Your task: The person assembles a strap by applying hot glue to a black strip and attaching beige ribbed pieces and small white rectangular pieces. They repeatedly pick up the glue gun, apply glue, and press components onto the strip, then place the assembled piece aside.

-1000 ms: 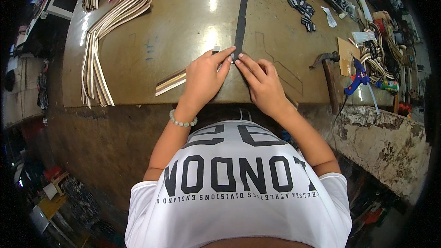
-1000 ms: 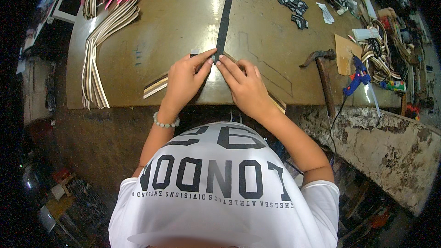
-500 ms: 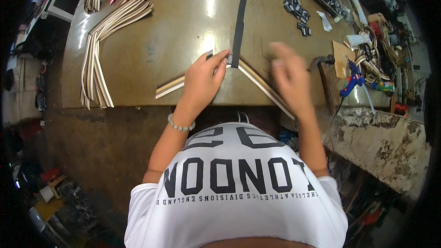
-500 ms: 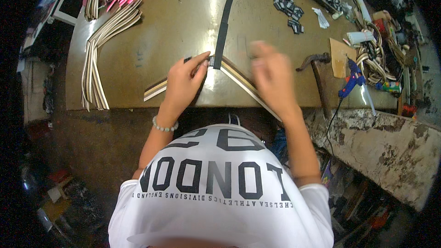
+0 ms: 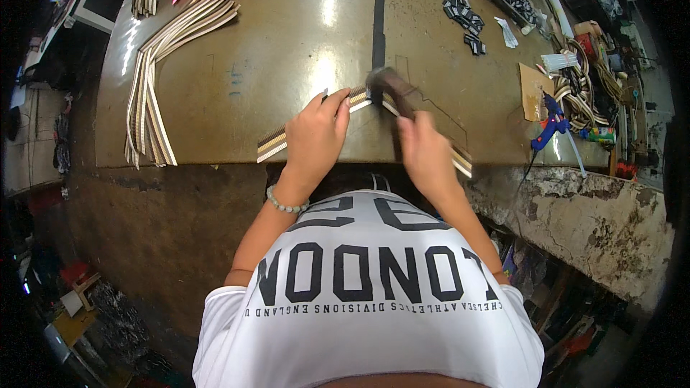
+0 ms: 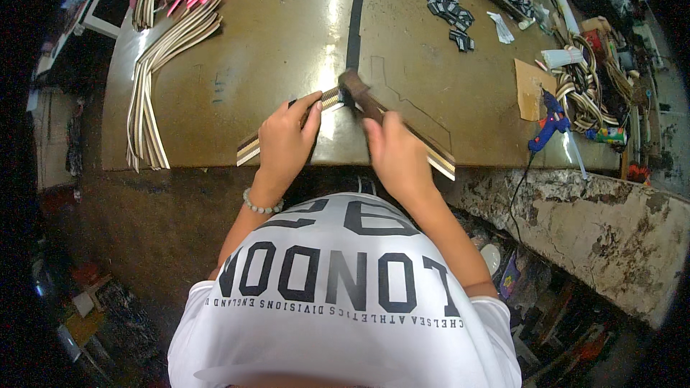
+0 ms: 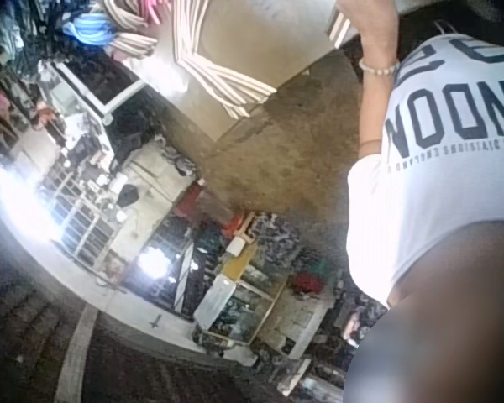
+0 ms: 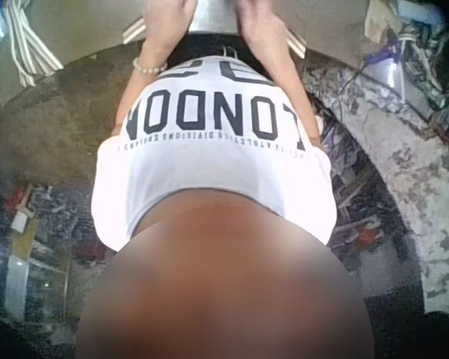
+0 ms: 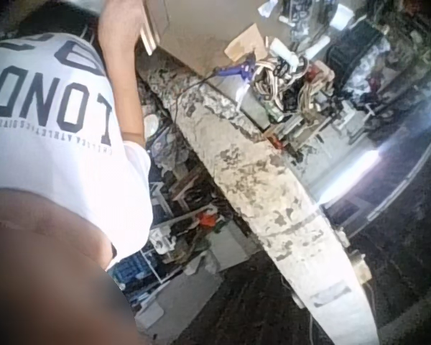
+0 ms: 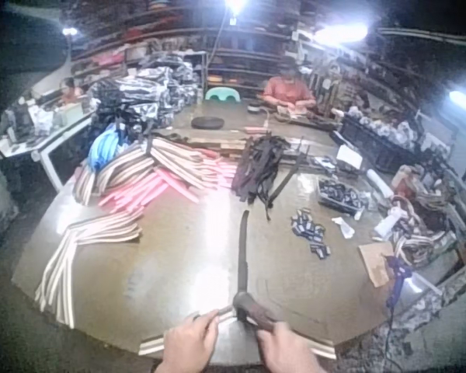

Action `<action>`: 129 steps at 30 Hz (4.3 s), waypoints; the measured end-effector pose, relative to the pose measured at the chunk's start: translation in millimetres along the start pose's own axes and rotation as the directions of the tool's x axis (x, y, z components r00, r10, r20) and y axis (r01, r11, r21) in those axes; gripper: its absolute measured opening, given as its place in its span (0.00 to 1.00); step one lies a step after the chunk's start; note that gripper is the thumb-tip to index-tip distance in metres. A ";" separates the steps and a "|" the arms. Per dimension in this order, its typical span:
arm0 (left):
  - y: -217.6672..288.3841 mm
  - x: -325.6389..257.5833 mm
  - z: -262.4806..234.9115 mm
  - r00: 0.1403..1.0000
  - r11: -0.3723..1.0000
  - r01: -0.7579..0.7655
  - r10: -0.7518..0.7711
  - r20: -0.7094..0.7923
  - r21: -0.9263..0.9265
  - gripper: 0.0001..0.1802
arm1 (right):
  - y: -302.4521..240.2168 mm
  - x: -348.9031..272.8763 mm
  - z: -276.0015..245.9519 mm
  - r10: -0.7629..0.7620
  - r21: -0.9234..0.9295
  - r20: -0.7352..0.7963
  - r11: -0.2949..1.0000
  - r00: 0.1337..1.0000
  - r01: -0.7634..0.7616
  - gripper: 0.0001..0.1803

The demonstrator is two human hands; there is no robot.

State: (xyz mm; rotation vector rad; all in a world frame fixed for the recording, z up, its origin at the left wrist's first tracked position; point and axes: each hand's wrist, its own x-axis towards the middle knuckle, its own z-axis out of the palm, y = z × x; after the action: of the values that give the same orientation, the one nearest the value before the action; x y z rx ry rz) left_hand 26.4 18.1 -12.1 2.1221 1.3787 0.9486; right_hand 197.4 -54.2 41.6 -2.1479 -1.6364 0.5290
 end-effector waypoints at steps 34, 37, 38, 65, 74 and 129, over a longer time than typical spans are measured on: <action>31.2 -4.8 5.5 0.907 0.901 0.218 -0.046 0.418 -0.374 0.13 | 9.2 82.2 11.9 -0.184 0.821 0.359 0.530 0.915 -0.215 0.23; 32.1 2.6 -2.3 0.910 0.923 0.038 0.126 0.395 -0.382 0.11 | 15.1 79.0 7.9 -0.235 0.773 0.399 0.607 0.886 -0.186 0.26; 33.7 5.9 -6.1 0.883 0.922 0.009 0.174 0.436 -0.387 0.11 | 16.8 78.6 6.8 -0.196 0.749 0.454 0.612 0.869 -0.253 0.25; 11.6 29.6 15.9 0.984 0.998 -0.066 0.069 0.162 -0.022 0.10 | 17.1 69.9 23.7 -0.234 0.478 -0.089 0.843 0.968 0.248 0.20; 12.9 26.3 18.7 0.988 0.994 -0.102 0.105 0.112 -0.026 0.08 | 35.9 38.9 33.0 -0.610 0.006 -0.267 0.773 0.746 0.634 0.09; 14.3 8.7 1.4 0.967 0.976 -0.215 0.208 0.147 0.034 0.18 | 41.0 51.2 -57.4 -0.138 0.248 0.055 0.961 0.989 0.120 0.25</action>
State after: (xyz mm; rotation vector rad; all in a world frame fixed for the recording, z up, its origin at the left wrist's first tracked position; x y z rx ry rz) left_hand 38.5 20.1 -0.7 2.3610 1.1342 0.8281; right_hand 273.3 -19.1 66.1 -1.8506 -1.6407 0.7339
